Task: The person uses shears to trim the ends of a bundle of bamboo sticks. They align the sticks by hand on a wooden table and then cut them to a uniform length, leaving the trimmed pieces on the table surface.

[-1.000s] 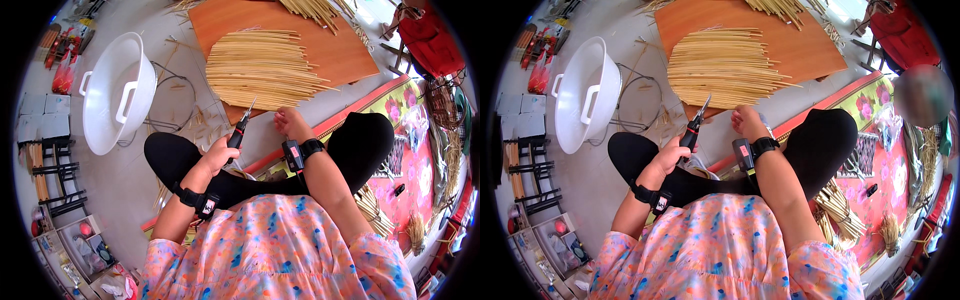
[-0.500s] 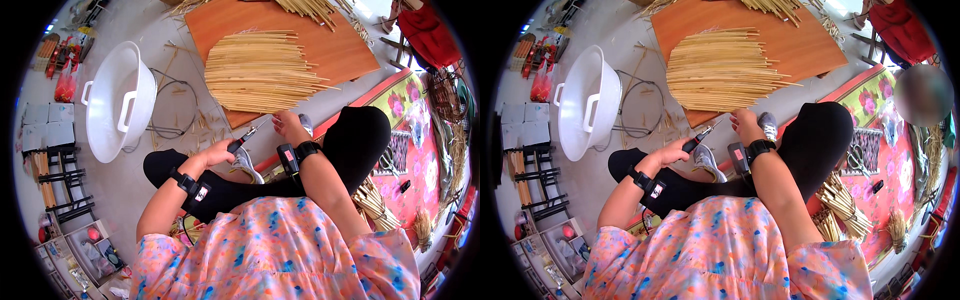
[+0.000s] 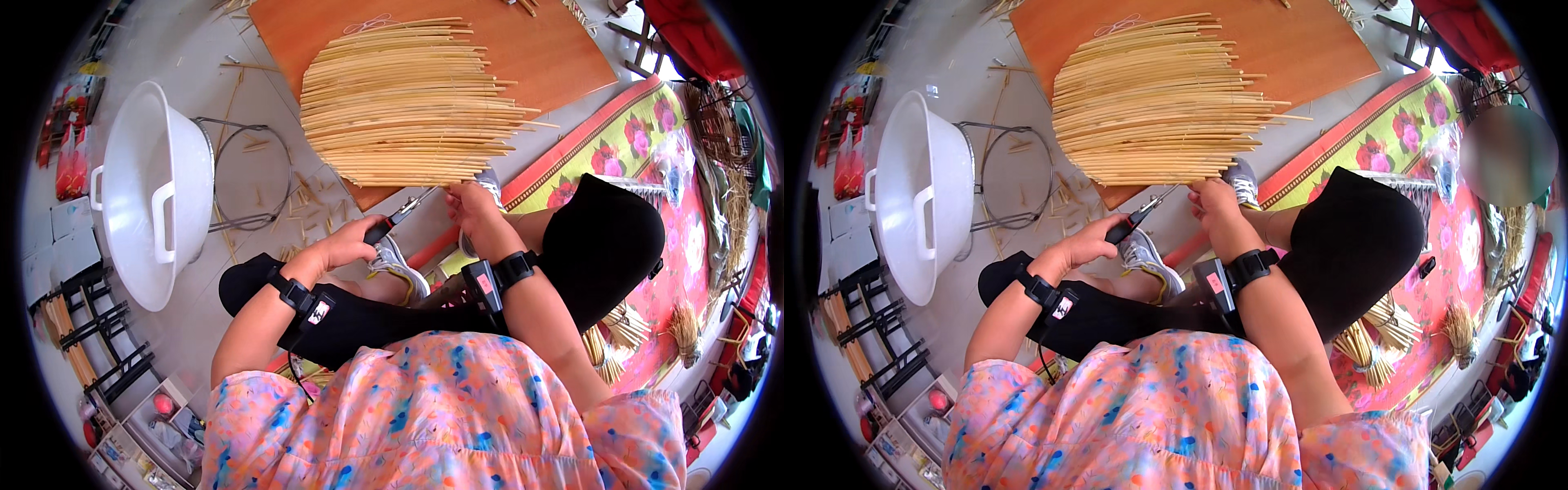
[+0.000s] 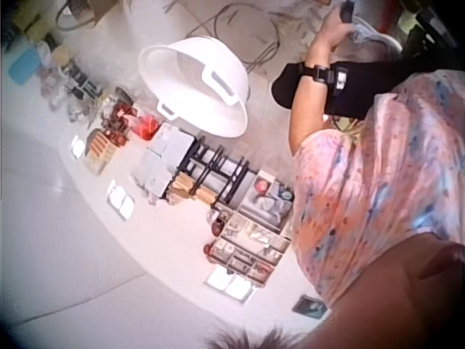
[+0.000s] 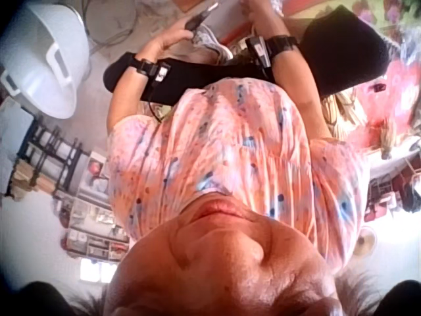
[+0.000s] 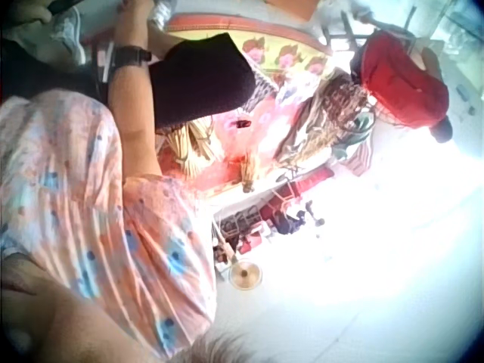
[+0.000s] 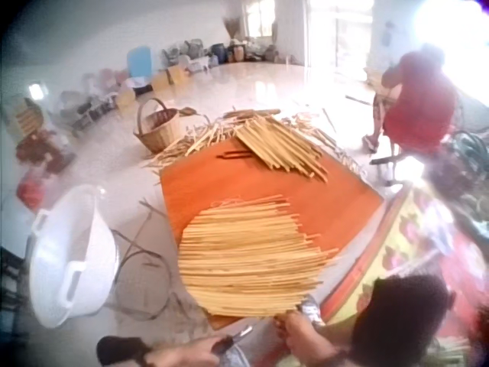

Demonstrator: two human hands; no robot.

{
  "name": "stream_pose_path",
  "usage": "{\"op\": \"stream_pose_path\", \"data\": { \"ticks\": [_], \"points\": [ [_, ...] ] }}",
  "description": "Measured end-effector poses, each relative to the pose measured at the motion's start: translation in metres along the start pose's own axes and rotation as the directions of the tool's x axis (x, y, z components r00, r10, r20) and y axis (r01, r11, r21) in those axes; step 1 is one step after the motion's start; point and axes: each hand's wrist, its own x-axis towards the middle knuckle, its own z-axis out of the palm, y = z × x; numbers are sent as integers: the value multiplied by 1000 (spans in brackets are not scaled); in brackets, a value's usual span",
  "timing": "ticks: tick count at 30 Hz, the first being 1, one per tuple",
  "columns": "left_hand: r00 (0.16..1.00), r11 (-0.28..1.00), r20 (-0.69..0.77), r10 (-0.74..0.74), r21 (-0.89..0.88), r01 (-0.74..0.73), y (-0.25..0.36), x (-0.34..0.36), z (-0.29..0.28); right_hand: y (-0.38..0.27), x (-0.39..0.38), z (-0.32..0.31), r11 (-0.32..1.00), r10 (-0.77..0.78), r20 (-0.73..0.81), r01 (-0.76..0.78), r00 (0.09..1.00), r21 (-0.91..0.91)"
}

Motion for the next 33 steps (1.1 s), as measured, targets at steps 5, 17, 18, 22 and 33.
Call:
{"op": "stream_pose_path", "data": {
  "ticks": [5, 17, 18, 22, 33],
  "points": [
    [997, 1000, 74, -13, 26, 11, 6, 6, -11, 0, -3, 3, 999, -20, -62, 22, 998, 28],
    [994, 989, -16, 109, 105, -107, -21, 11, -12, 5, 2, 1, 999, -30, -56, 31, 998, 17],
    [994, 987, -17, 108, 118, -105, -19, 12, -11, 5, 3, 1, 999, -30, -57, 31, 998, 14],
    [995, 989, -9, 104, 103, -103, -11, 13, -10, 4, 3, 0, 999, -40, -26, 40, 999, 21],
    [998, 998, 57, 22, 53, -25, 4, 8, -15, 5, 7, -5, 999, -29, -32, 30, 999, 21]
  ]
}}
